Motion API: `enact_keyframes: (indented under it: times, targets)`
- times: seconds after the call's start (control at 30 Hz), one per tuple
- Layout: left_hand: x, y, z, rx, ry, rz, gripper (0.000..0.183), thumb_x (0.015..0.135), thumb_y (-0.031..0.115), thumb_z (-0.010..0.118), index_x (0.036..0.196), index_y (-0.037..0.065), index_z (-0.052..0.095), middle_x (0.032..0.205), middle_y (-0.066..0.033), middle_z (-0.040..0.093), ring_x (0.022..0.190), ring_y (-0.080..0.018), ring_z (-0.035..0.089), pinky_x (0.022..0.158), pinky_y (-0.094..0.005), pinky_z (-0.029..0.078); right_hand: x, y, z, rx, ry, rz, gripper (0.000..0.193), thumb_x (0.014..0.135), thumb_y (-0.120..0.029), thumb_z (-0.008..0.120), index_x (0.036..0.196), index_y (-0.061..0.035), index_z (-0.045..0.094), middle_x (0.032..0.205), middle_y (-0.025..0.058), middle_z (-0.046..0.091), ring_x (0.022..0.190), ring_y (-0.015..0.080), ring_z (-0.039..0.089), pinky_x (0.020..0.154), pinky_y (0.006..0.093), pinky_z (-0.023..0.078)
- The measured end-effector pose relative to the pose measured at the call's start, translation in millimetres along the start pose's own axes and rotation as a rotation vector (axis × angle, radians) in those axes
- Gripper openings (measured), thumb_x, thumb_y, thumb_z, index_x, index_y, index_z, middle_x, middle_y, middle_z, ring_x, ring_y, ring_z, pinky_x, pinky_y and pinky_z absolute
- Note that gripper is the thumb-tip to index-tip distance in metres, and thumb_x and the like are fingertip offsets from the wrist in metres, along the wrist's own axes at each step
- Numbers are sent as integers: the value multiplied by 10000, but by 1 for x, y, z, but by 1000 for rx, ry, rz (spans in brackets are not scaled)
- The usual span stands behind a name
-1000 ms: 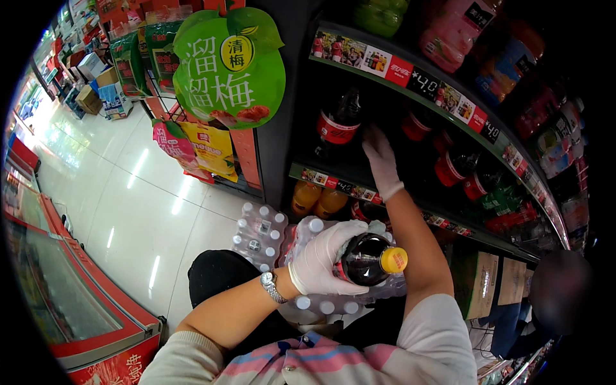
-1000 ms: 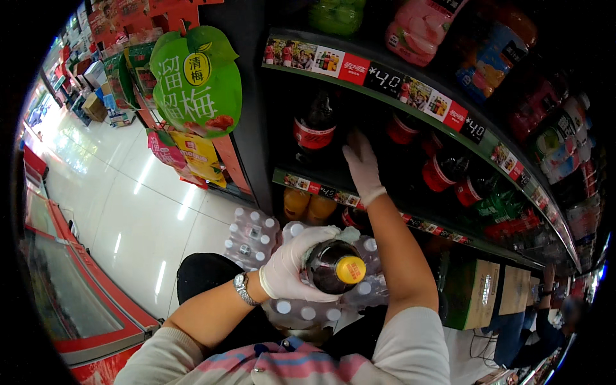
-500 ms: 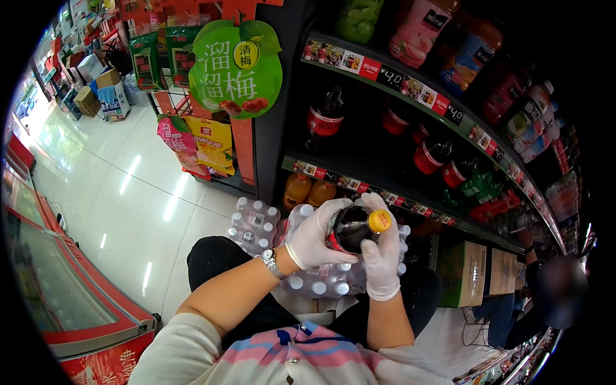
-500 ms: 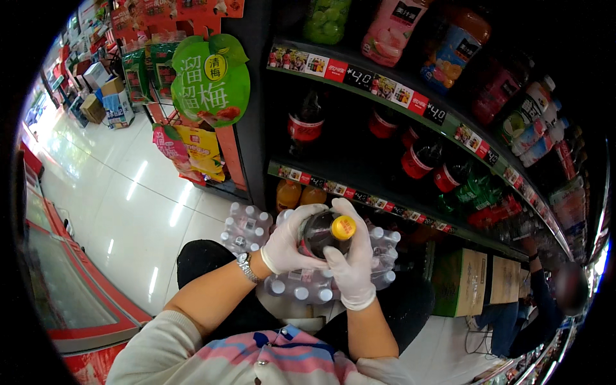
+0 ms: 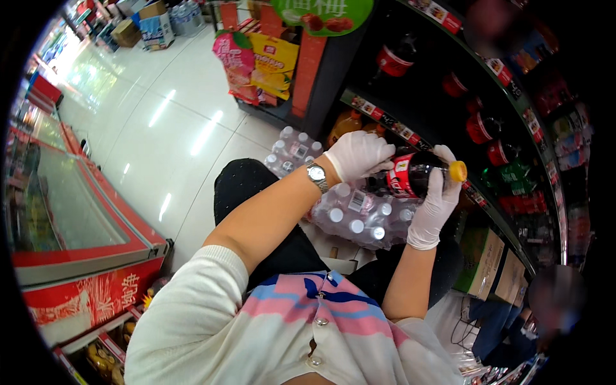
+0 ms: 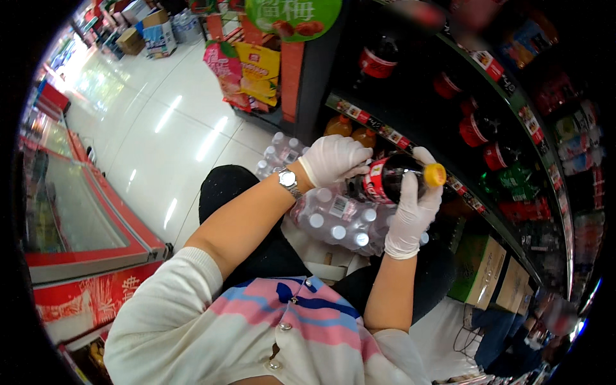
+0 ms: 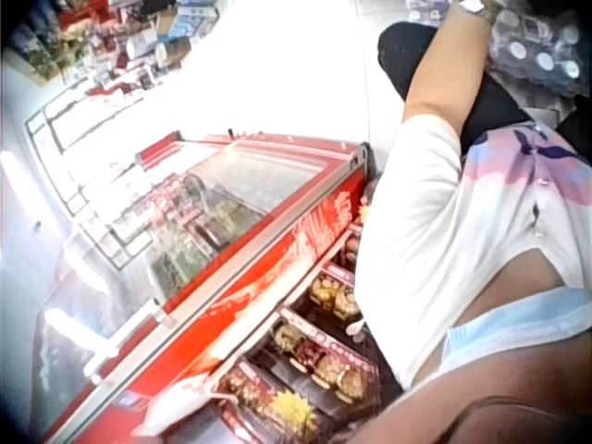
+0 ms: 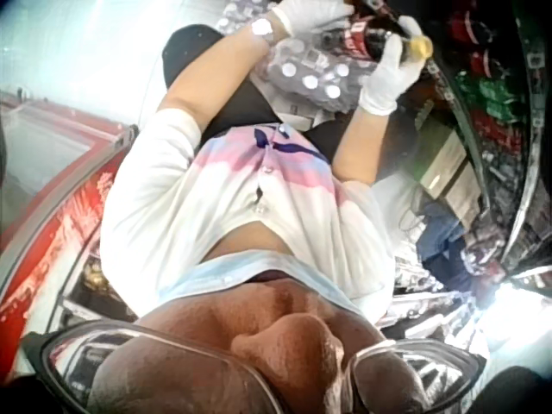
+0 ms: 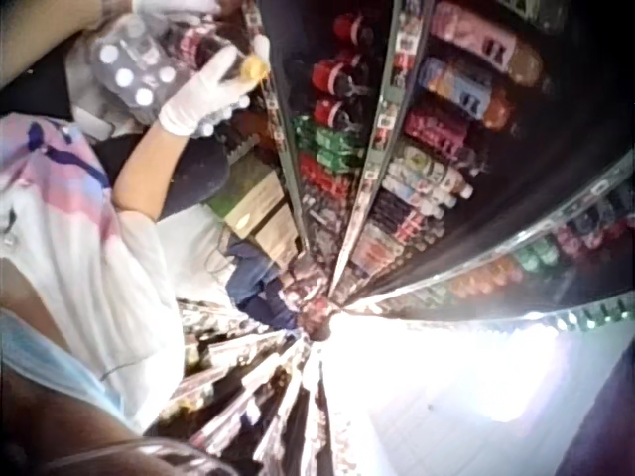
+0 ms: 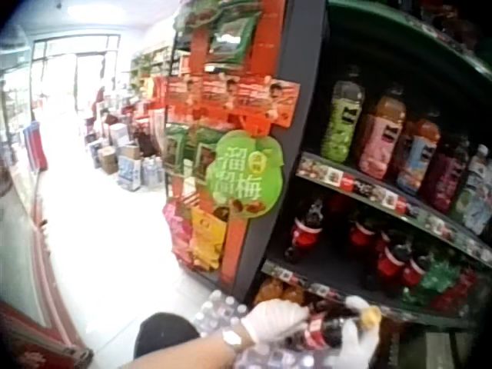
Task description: The person sits on the floor in a convenience store aisle and restocks a beverage shelf. They handle multiple bottles of soda and water, wiping them with a cloth and placing them onto the shelf one by one.
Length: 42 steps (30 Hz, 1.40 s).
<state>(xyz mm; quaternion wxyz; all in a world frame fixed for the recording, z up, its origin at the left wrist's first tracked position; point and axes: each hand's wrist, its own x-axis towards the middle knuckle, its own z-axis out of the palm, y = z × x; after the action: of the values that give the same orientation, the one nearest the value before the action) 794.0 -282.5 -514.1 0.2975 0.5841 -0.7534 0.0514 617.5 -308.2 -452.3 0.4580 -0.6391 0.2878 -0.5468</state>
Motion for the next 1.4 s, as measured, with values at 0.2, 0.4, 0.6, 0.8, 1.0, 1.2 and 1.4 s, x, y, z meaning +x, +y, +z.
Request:
enact_keyframes:
  times: [0.2, 0.4, 0.6, 0.8, 1.0, 1.2, 1.4]
  targets:
    - [-12, 6, -3, 12, 105, 9, 278, 844, 353, 606, 913, 88, 557, 740, -69, 579, 725, -256, 607, 656, -354, 480, -7, -2, 2, -22, -25, -2, 374, 856, -5, 533, 1230, 15, 519, 1204, 96, 546, 1082, 171, 523, 970, 305, 402]
    - [-23, 15, 19, -380, 140, -287, 342, 864, 282, 603, 1099, 40, 548, 919, -131, 600, 896, -339, 564, 806, -408, 449, -8, -16, 0, -5, -30, 52, 385, 844, 28, 530, 1229, 15, 525, 1204, 97, 555, 1087, 174, 532, 980, 305, 397]
    - [-36, 17, 67, -841, 311, -697, 451, 872, 169, 631, 1256, 21, 448, 1160, -138, 529, 1123, -240, 496, 982, -364, 392, -15, -14, 2, 123, 73, 141, 341, 832, 29, 588, 1172, 8, 562, 1170, 94, 568, 1041, 171, 553, 942, 311, 430]
    - [-25, 18, 78, -1424, 365, -752, 328, 951, 38, 455, 1278, 18, 434, 1129, -90, 565, 1051, -159, 548, 944, -279, 429, -23, 3, -11, 53, 209, -10, 217, 854, -23, 590, 1065, 15, 622, 1100, 100, 598, 1011, 183, 569, 934, 315, 433]
    - [-5, 33, 41, -1854, 502, -949, 301, 966, 97, 431, 1248, 19, 501, 1097, -100, 602, 963, -180, 598, 877, -288, 473, -7, -15, -54, 411, 430, 54, 309, 894, -238, 503, 1009, 22, 624, 1012, 116, 621, 948, 200, 583, 889, 342, 460]
    - [-45, -1, 112, -1181, 126, -487, 389, 927, 152, 505, 1307, 82, 458, 1269, -97, 536, 1187, -252, 506, 1007, -419, 418, 5, -21, -40, 376, 391, -48, 278, 884, -207, 498, 1011, 13, 610, 1023, 113, 628, 958, 199, 585, 893, 351, 458]
    - [-22, 17, 74, -2211, 330, -963, 351, 891, 117, 568, 1229, 46, 506, 1165, -101, 572, 1077, -260, 566, 960, -338, 440, 33, -16, -33, 100, 337, -116, 244, 899, -110, 447, 999, 37, 613, 1008, 111, 627, 917, 181, 578, 881, 323, 449]
